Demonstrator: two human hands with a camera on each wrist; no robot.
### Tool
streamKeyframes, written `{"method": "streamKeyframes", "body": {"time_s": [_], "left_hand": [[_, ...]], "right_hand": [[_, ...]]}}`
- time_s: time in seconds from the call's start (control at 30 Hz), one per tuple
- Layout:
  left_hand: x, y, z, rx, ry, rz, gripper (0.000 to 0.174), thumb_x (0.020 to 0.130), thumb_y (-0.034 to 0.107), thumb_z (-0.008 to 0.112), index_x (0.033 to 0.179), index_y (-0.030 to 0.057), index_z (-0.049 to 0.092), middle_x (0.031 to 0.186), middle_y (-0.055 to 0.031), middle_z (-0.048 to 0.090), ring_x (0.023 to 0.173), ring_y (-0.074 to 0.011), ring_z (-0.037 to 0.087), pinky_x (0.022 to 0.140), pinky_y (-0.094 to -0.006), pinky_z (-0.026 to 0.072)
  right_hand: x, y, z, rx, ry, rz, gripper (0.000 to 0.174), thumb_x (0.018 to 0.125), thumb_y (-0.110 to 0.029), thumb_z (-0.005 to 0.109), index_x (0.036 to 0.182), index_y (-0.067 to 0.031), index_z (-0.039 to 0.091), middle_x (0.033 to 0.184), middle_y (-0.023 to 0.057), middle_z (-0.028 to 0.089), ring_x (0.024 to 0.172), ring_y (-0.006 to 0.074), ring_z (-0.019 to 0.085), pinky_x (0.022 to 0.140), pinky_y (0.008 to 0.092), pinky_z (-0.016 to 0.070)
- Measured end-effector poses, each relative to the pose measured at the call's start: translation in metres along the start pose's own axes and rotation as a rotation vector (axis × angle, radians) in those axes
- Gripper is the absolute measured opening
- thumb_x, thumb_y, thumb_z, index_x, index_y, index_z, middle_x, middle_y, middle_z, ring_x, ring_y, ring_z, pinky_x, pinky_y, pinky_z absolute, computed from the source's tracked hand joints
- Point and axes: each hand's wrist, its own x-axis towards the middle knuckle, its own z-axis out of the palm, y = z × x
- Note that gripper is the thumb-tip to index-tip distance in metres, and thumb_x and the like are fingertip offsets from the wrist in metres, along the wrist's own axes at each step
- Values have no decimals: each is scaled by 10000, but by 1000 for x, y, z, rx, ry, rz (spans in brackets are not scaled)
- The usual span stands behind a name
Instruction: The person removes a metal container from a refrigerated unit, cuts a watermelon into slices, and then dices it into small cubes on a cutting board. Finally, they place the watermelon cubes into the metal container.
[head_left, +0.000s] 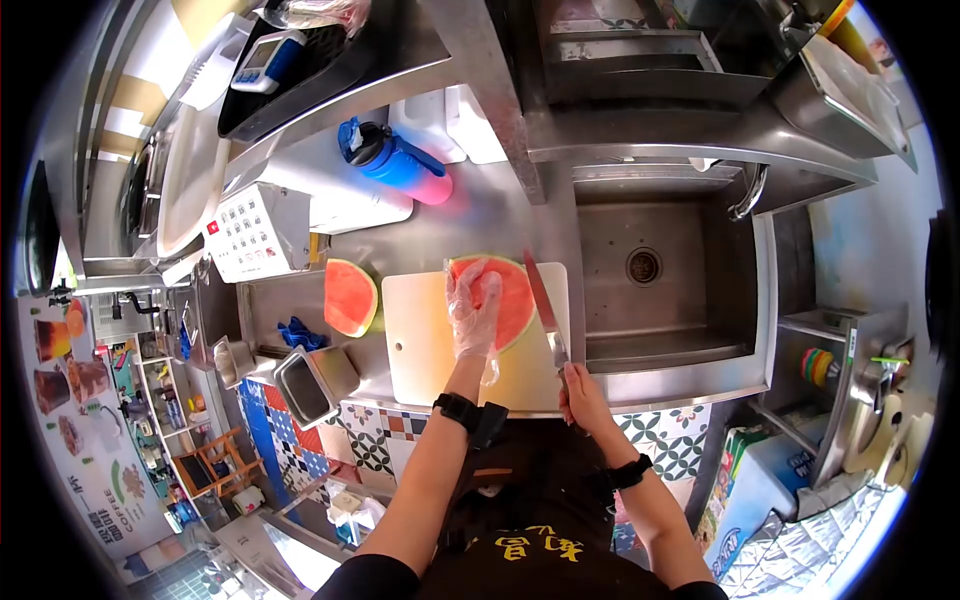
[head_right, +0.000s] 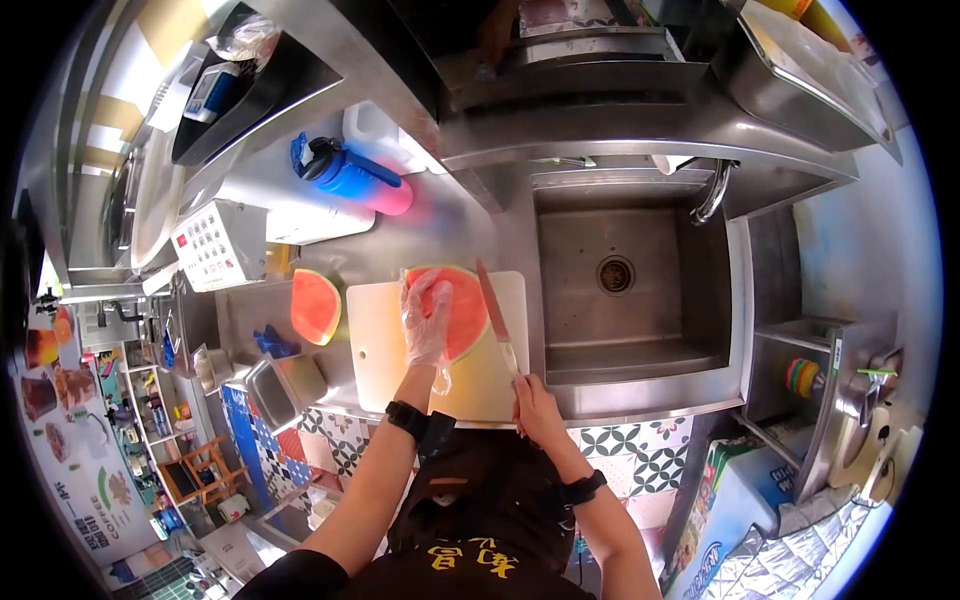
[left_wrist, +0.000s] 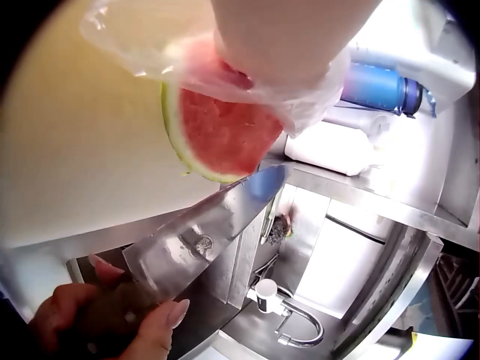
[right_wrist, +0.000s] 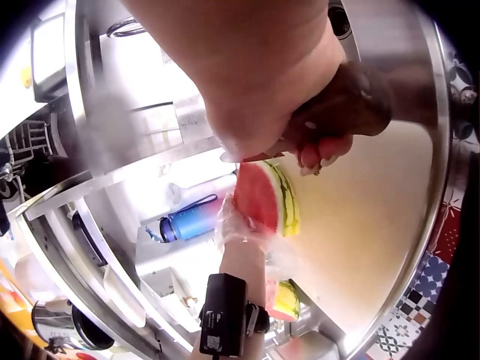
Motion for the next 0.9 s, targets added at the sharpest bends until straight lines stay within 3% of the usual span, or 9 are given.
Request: {"method": "streamKeyframes", "body": {"time_s": [0.2, 0.3, 0.43, 0.5, 0.63, 0.77, 0.83, 0.9], "left_hand": [[2, -2, 0, 30, -1, -18, 324, 880, 272, 679, 1160, 117, 626, 1353, -126, 436, 1290, -270, 409, 1034, -354, 382], [7, 2, -4, -91, -52, -44, 281, 880, 221, 676, 1136, 112, 636, 1344, -110, 452, 1293, -266, 403, 1035, -353, 373], [15, 3, -10, -206, -111, -237, 239, 884, 169, 665, 1113, 104, 643, 1326, -86, 490, 1283, -248, 416, 1018, -338, 385], [13, -7, -12, -90, -99, -81, 230, 883, 169, 668, 1104, 108, 648, 1311, -81, 507, 1260, -221, 440, 981, -315, 417], [13, -18, -15, 91, -130, 151, 234, 889, 165, 662, 1117, 113, 642, 1254, -69, 555, 1253, -203, 447, 973, -301, 428], [12, -17, -26, -212, -204, 8, 223, 902, 176, 650, 1111, 103, 630, 1251, -51, 562, 1289, -225, 403, 1067, -344, 338], [4, -14, -37, -247, -204, -118, 211, 908, 172, 643, 1103, 94, 622, 1254, -48, 559, 1295, -227, 392, 1097, -354, 297], [-11, -31, -47, -198, -191, -68, 213, 909, 164, 641, 1110, 97, 622, 1263, -48, 548, 1291, -222, 396, 1099, -355, 292]], "right_hand": [[1, -12, 13, -197, 85, 15, 409, 1023, -400, 369, 935, -12, 465, 513, 50, 454, 353, 138, 425, 349, 287, 374], [0, -35, 11, -187, 2, 165, 427, 1009, -389, 383, 949, 20, 485, 551, 130, 531, 388, 213, 524, 401, 342, 443], [29, -22, 28, -199, 28, 70, 421, 1018, -397, 377, 903, -4, 475, 507, 53, 449, 353, 153, 438, 348, 301, 378], [63, 13, 46, -269, 82, 3, 422, 1018, -394, 376, 904, -2, 483, 518, 56, 457, 359, 157, 445, 352, 305, 384], [72, 25, 78, -142, 128, 29, 428, 1019, -399, 369, 930, 3, 485, 533, 70, 467, 367, 173, 460, 362, 327, 404], [75, 58, 88, -167, 134, -132, 426, 1020, -397, 366, 913, 4, 467, 528, 84, 478, 363, 194, 482, 355, 340, 400], [54, 40, 91, -205, 128, -109, 422, 1020, -393, 366, 900, 1, 458, 526, 95, 488, 360, 207, 491, 352, 351, 400], [26, 18, 92, -184, 89, -27, 423, 1020, -393, 368, 895, 1, 457, 530, 107, 500, 358, 217, 500, 354, 359, 405]]}}
